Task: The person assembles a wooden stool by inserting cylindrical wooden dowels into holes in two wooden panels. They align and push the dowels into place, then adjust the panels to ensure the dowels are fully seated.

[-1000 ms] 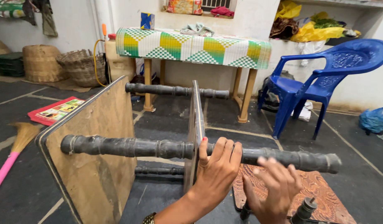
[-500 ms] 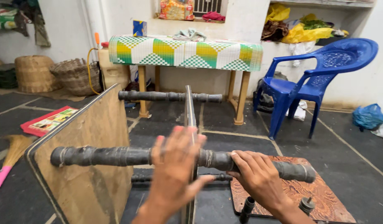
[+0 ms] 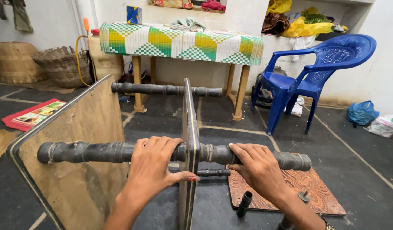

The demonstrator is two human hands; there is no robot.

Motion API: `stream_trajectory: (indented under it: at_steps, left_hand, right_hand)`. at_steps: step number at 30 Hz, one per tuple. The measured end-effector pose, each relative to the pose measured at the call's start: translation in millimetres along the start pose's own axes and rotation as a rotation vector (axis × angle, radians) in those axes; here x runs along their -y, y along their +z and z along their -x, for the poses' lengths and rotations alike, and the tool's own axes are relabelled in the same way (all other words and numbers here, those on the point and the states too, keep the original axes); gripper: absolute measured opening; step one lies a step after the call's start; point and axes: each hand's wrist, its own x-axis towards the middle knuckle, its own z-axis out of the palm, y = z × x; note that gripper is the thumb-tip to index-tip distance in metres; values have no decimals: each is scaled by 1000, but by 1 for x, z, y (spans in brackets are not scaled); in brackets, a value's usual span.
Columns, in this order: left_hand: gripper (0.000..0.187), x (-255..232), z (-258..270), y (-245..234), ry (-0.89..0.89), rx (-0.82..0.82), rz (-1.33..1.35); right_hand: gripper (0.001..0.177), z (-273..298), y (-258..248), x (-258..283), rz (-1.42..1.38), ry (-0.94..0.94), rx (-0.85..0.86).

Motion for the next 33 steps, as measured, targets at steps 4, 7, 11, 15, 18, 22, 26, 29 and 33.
stream_trajectory:
  at_steps: [4,7,11,15,18,22,26,29,33]
  left_hand:
    - [93,2,-1,-3,-16,15,10]
    - [92,1,-1,-1,-21,19,14]
    - [93,2,-2,2,-15,19,17]
    - [94,11,-5,-1,-29,163,14]
    - [67,23,-23,-6,-57,351,34]
    - [64,31,-53,-10,-213,687,-40]
    - [55,20,-65,-6,-267,818,-54]
    - [42,11,-64,-5,-221,717,-80]
    - [37,6,-58,2,-210,632,-113]
  right_hand:
    - [61,-1,4,-2,-10,3,23]
    - [61,3,8,-2,-30,19,17]
    - [60,6,12,-2,-48,40,14]
    - [62,7,11,-2,1,20,-12]
    - [61,7,7,-2,84,-39,-82]
    - [60,8,5,-2,120,-56,-114]
    - [59,7,4,-5,110,-48,-104]
    - [57,1,-1,-9,141,-78,-119]
    - [57,-5,-7,-24,125,-91,-33]
